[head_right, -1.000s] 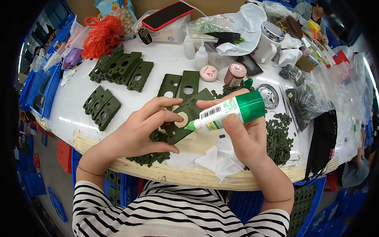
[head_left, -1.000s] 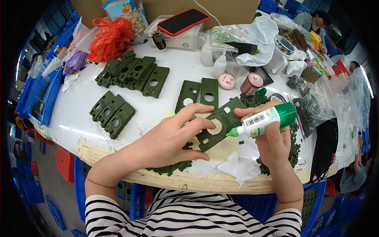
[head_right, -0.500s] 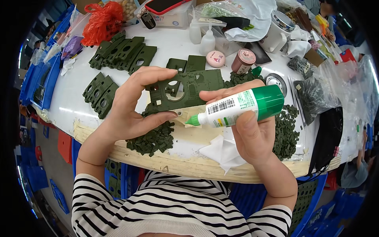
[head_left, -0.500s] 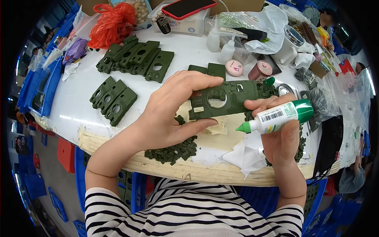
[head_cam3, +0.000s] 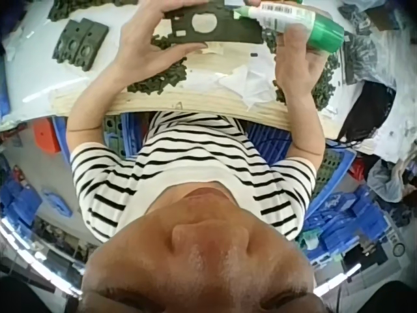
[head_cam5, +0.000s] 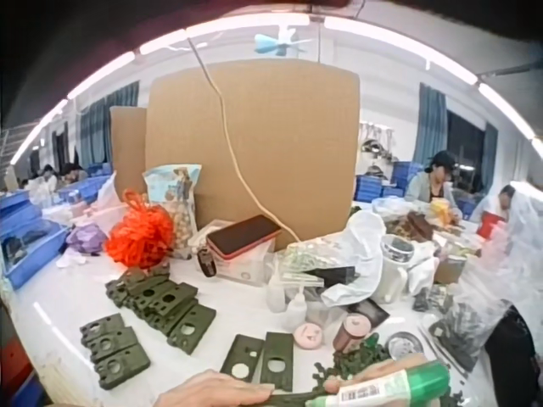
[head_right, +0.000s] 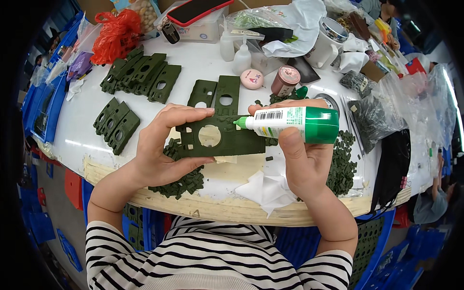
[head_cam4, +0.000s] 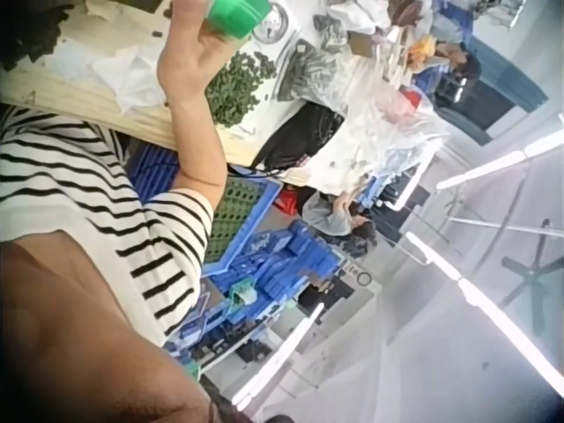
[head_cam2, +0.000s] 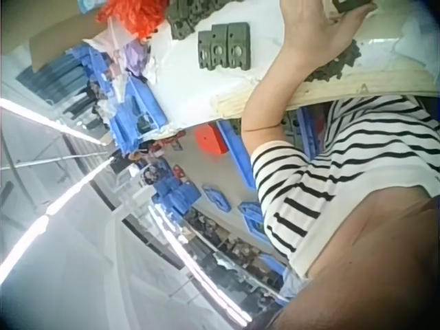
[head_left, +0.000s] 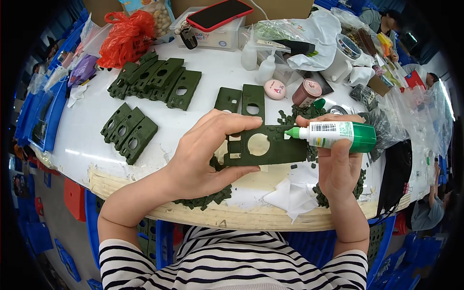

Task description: Assembling plastic toy tank models by gluing components together.

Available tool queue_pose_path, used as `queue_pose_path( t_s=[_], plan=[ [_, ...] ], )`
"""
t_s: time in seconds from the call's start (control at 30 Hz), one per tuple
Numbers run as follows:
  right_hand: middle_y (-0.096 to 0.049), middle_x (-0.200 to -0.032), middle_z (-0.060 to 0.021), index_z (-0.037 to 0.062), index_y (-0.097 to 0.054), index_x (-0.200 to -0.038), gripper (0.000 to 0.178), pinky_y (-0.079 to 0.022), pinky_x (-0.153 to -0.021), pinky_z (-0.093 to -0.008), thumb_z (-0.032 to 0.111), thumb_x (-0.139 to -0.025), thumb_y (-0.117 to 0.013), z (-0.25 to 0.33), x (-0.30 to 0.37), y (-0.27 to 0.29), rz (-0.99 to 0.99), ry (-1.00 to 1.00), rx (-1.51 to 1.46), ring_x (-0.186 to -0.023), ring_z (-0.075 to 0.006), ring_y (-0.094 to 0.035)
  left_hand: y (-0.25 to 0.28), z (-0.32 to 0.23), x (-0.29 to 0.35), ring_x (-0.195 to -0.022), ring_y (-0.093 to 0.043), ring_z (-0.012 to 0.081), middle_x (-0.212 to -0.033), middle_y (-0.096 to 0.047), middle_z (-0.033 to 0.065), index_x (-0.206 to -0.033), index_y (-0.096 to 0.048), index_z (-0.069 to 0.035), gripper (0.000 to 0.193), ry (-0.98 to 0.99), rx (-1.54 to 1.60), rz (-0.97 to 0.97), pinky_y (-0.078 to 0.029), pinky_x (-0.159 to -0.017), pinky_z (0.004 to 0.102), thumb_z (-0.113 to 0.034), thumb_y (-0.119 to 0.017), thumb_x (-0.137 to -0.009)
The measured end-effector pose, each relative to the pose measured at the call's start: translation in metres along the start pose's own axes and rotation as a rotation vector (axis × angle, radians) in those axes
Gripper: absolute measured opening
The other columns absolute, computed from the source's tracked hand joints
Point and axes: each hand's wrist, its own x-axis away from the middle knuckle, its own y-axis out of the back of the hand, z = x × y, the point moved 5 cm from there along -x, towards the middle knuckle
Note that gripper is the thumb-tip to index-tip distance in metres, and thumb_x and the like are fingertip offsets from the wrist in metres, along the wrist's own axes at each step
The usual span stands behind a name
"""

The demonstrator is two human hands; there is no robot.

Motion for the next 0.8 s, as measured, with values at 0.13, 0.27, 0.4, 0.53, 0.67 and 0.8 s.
queue_pose_path(
  t_s=[0.13,0.27,0.4,0.53,0.67,0.8],
  plan=[
    [-0.061,-0.107,-0.0207,-0.001,-0.044,-0.112,0.035,-0.051,-0.089,-0.0407,0.027,-0.096,-0.057,-0.0009,-0.0016,-0.0006,0.001,0.02,0.056,-0.103,-0.0285,-0.063,0.0007,-0.0006,0.0018,-0.101,-0.061,0.0274,-0.121,-0.062,0.0171,-0.121,-0.052,0.0,0.068,-0.012,-0.005,-0.007,-0.048,-0.084,0.0349,-0.005,-0.085,-0.062],
    [-0.062,-0.106,-0.0206,-0.0008,-0.044,-0.112,0.035,-0.051,-0.089,-0.0409,0.028,-0.096,-0.057,-0.001,-0.0015,0.0001,0.004,0.004,0.063,-0.102,-0.028,-0.063,0.0007,-0.0001,0.0012,-0.101,-0.061,0.0279,-0.12,-0.062,0.018,-0.12,-0.052,0.0,0.067,-0.027,-0.006,-0.009,-0.048,-0.084,0.0353,-0.005,-0.085,-0.062],
    [-0.062,-0.105,-0.0204,-0.0005,-0.044,-0.113,0.036,-0.051,-0.089,-0.0412,0.028,-0.095,-0.058,-0.0011,-0.0014,-0.0011,-0.002,-0.002,0.056,-0.102,-0.0277,-0.063,0.0006,-0.0023,-0.0001,-0.093,-0.059,0.0283,-0.114,-0.062,0.014,-0.12,-0.056,-0.001,0.061,-0.054,0.016,-0.06,-0.049,-0.079,0.0344,-0.005,-0.083,-0.065],
    [-0.062,-0.105,-0.0205,-0.0003,-0.044,-0.112,0.036,-0.051,-0.089,-0.0417,0.028,-0.095,-0.058,-0.0013,-0.0015,-0.0006,-0.003,0.0,0.054,-0.102,-0.0279,-0.063,0.0011,-0.0027,-0.0006,-0.094,-0.059,0.0288,-0.114,-0.062,0.0142,-0.119,-0.056,-0.001,0.061,-0.059,0.006,-0.053,-0.049,-0.08,0.035,-0.005,-0.083,-0.065],
    [-0.062,-0.105,-0.0206,-0.0002,-0.044,-0.112,0.036,-0.051,-0.09,-0.0421,0.028,-0.095,-0.059,-0.0008,-0.0013,-0.0013,-0.01,-0.014,0.051,-0.102,-0.0284,-0.063,0.0008,-0.0013,0.0007,-0.098,-0.061,0.0285,-0.118,-0.062,0.017,-0.119,-0.054,0.0,0.063,-0.048,0.0,-0.031,-0.047,-0.084,0.0361,-0.005,-0.084,-0.063],
    [-0.062,-0.105,-0.0207,-0.0003,-0.044,-0.112,0.037,-0.051,-0.09,-0.0422,0.028,-0.094,-0.059,-0.0005,-0.001,-0.0014,-0.017,-0.02,0.055,-0.102,-0.0287,-0.063,0.0005,-0.0007,0.0012,-0.101,-0.062,0.028,-0.12,-0.062,0.0182,-0.119,-0.052,0.0,0.065,-0.048,-0.005,-0.02,-0.047,-0.085,0.0364,-0.005,-0.085,-0.063]
  ],
)
